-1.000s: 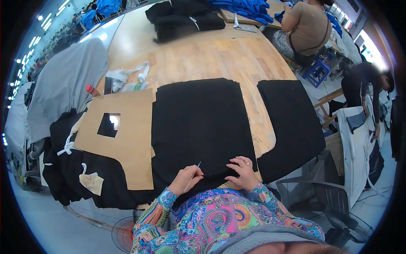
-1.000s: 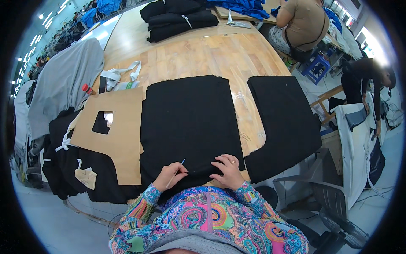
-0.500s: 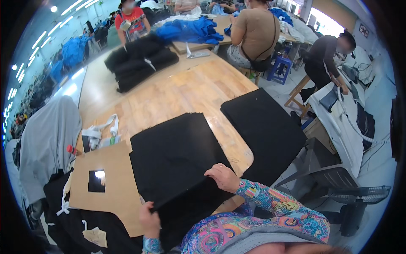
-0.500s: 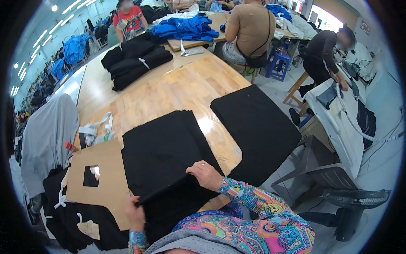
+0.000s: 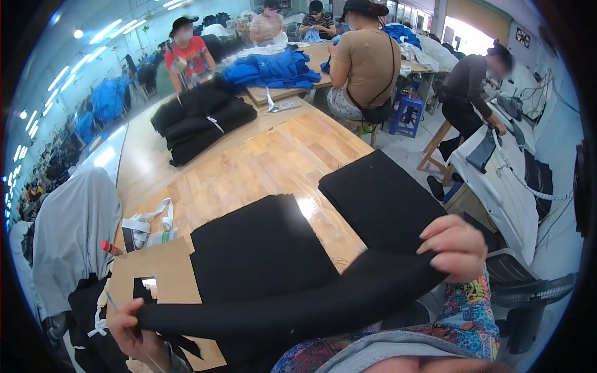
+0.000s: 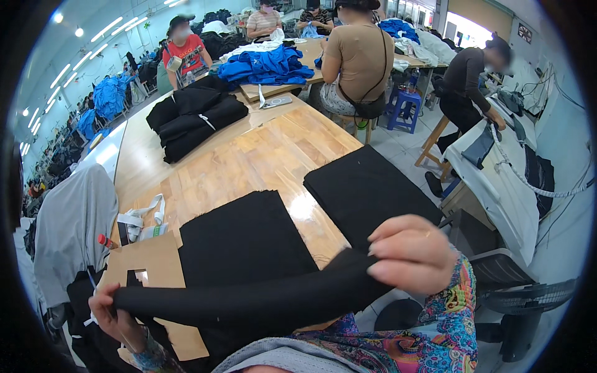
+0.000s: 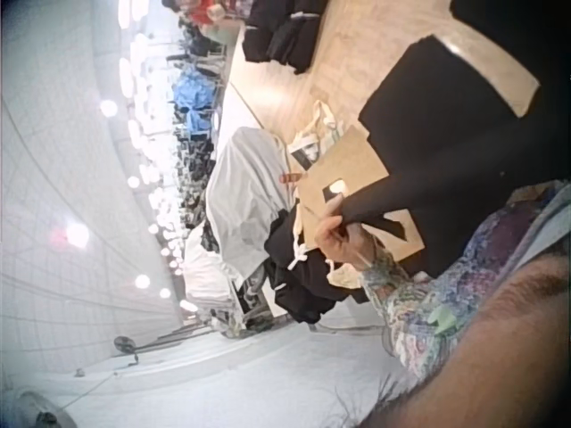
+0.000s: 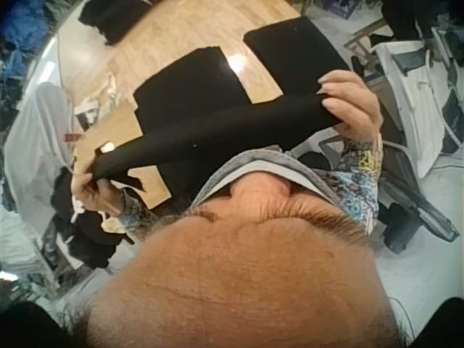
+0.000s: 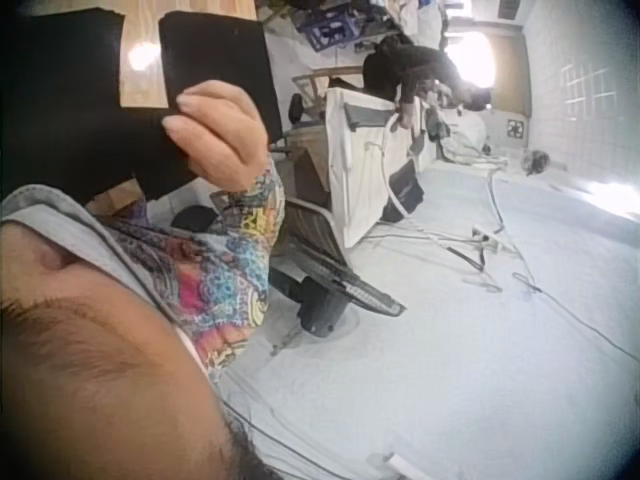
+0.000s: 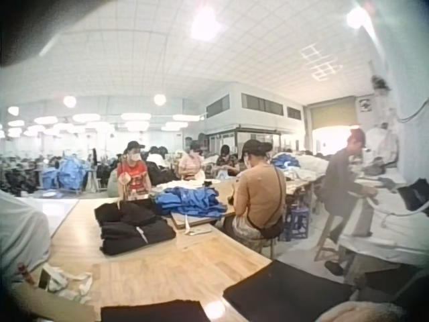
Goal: The person uses a cardboard template to trace shapes onto black fabric. They place the template on the fabric, trace the outline with a white marker, and then move the template to a new position to repeat the process. The person handles the template and fabric repeatedly to mark multiple sections.
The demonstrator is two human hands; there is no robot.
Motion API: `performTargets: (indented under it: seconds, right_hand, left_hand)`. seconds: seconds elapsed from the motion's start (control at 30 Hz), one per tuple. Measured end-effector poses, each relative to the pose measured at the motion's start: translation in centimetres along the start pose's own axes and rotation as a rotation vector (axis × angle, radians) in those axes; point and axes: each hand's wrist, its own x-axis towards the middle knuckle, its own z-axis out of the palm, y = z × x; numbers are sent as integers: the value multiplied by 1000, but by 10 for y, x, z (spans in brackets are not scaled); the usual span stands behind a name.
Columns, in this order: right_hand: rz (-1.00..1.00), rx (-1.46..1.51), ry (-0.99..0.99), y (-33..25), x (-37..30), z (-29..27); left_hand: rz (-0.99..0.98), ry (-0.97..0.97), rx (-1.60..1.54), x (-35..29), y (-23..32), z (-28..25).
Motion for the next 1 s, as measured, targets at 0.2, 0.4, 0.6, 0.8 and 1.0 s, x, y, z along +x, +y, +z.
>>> performTargets:
  seconds: [0.2,0.4,0.6,0.8,1.0]
  right_hand:
    - [610,-198,-38,89,3,22]
    - [584,-527,-118,259,1,6]
    - [941,-226,300,290,49,-80]
    - [1171,363,392,269,-87,-129]
    - [1644,561,585,236,-260,-95]
  left_hand:
    - [-144,-216,71,55,-50,66]
    - [28,-127,264,114,-88,181]
    - [411,42,-25,115,-2,226]
    - [610,-398,-148,15,-2,264]
    - [474,-686,-204,-86,-27,314]
